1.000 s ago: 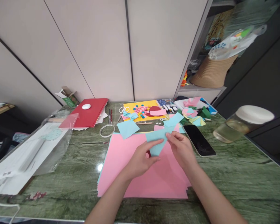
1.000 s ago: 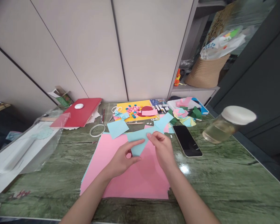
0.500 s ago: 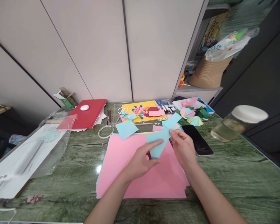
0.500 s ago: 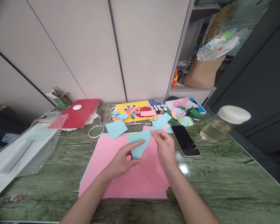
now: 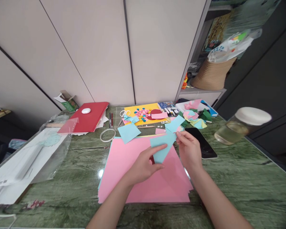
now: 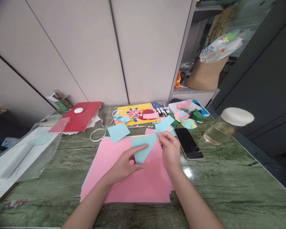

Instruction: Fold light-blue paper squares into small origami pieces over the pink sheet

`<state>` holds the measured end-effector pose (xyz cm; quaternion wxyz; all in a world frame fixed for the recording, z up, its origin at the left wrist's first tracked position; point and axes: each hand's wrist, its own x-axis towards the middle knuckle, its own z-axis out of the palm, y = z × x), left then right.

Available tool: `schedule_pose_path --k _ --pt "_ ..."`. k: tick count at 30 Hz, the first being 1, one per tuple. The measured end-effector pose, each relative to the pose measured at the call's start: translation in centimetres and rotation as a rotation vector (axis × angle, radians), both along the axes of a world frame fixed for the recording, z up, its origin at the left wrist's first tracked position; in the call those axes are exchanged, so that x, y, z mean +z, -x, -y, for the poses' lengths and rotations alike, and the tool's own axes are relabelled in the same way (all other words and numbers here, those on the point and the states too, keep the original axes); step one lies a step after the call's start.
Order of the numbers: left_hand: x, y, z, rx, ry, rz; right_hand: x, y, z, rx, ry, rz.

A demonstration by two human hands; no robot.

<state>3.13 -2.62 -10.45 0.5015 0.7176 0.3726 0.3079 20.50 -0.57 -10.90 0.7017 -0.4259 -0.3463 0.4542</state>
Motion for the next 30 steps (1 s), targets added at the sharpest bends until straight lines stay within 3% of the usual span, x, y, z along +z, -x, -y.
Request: schedule_pose_path --k 5,8,11,16,19,23,25,28,30 --pt "-0.1 0.0 0.1 0.001 0.035 0.029 -0.4 -0.7 -0.7 0.024 0.012 -0.100" --pt "-0.1 0.0 0.1 0.019 0.060 0.054 -0.5 -1.5 -1.1 -0.033 0.029 -0.013" --pt "0.0 0.2 -0.2 0.023 0.149 0.127 0.0 -1.4 -0.7 -0.131 -0.024 0.310" --pt "0.7 1.5 -1.2 -0.007 0.398 0.336 0.7 0.1 1.0 -0.235 -0.405 1.114" --pt "0.9 2.4 -1.7 -0.021 0.483 0.398 0.3 0.6 1.2 -0.233 -0.556 1.366" --pt "0.6 3.3 -2.3 0.044 0.494 0.409 -0.2 0.7 1.0 -0.179 -0.521 1.398" --pt "0.2 3.5 -2.6 0.186 0.413 0.392 -0.1 0.9 0.9 -0.129 -0.420 1.339" --pt "-0.1 3.4 -2.9 0.458 0.156 0.343 0.2 1.3 0.8 0.015 -0.205 1.177" --pt "0.0 3.0 -2.9 0.415 0.129 0.327 0.3 1.4 0.6 0.125 -0.096 1.039"
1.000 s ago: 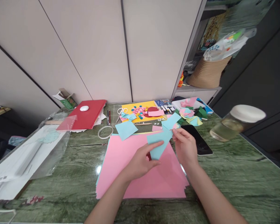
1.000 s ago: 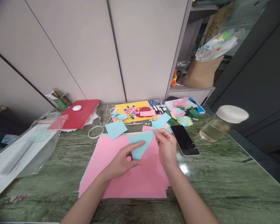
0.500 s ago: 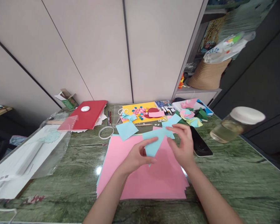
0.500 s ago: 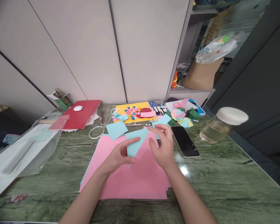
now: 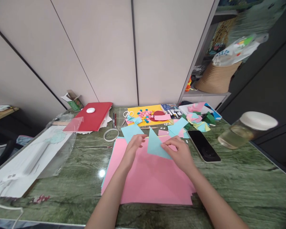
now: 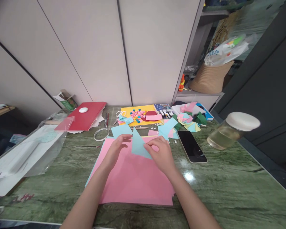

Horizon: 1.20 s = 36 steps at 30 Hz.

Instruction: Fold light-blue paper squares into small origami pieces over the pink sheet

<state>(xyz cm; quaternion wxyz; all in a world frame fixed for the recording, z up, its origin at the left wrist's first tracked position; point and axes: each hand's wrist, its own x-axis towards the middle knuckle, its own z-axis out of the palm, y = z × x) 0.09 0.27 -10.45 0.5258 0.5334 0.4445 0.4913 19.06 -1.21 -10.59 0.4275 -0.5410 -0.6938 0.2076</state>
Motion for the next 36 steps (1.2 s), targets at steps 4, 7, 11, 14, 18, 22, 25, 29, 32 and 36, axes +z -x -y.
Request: schedule_pose_path --k 4,7,11,14,18,22,25,29,32,36 --pt "-0.1 -1.3 0.5 -0.211 0.129 0.064 -0.4 0.2 -0.3 0.127 0.167 -0.158" --pt "-0.7 -2.1 0.7 -0.173 0.187 0.106 -0.7 0.3 -0.5 0.166 0.223 -0.194" --pt "-1.3 -2.4 0.8 -0.127 0.227 0.129 -0.8 0.4 -0.6 0.173 0.284 -0.251" --pt "-1.4 -2.5 0.9 -0.082 0.249 0.143 -0.8 0.6 -0.7 0.196 0.330 -0.295" --pt "-1.7 -2.6 0.8 -0.061 0.256 0.199 -1.2 0.9 -0.8 0.196 0.377 -0.383" --pt "-2.0 -2.7 0.6 0.042 0.260 0.253 -1.3 1.3 -0.6 0.185 0.455 -0.479" --pt "-2.0 -2.8 0.7 0.064 0.260 0.272 -1.2 1.5 -0.5 0.178 0.476 -0.496" --pt "-1.9 -2.8 0.7 0.061 0.286 0.266 -1.3 1.4 -0.4 0.179 0.460 -0.479" --pt "-2.1 -2.5 0.5 0.034 0.337 0.225 -1.7 1.2 -0.5 0.213 0.455 -0.444" --pt "-2.5 -2.2 0.2 0.083 0.317 0.167 -2.1 1.3 -0.6 0.263 0.445 -0.403"
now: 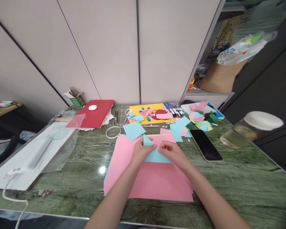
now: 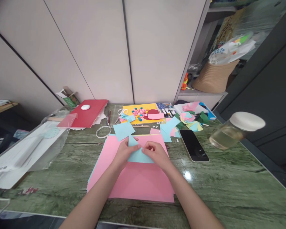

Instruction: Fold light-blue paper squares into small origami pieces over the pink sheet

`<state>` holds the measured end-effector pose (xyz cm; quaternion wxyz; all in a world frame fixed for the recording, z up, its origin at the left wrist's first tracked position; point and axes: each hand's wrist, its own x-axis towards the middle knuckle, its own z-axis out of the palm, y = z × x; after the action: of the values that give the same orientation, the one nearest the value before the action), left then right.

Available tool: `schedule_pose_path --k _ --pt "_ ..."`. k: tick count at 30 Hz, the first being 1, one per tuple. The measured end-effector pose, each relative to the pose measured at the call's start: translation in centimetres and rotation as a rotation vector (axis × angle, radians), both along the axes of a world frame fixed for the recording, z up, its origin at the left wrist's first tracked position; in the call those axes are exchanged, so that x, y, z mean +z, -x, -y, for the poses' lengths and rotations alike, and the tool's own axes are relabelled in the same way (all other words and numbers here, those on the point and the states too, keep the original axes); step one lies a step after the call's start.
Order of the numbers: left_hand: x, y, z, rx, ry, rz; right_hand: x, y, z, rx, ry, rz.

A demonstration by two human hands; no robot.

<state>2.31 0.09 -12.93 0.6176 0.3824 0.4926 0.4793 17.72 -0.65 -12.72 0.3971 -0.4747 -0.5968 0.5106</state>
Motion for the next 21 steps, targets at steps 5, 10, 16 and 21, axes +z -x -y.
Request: schedule_pose_path --k 5,10,16,21 --pt "0.1 0.3 -0.1 0.070 -0.029 -0.017 0.3 0.2 0.1 -0.008 0.035 -0.031" --pt "0.4 1.4 -1.0 0.164 -0.034 0.014 0.7 0.0 0.3 0.002 0.057 -0.031" --pt "0.5 2.1 -1.4 0.193 -0.031 0.046 0.9 -0.5 0.2 0.006 0.064 -0.006" --pt "0.6 2.0 -1.4 0.174 -0.016 0.036 1.0 -1.2 0.0 0.013 0.058 0.052"
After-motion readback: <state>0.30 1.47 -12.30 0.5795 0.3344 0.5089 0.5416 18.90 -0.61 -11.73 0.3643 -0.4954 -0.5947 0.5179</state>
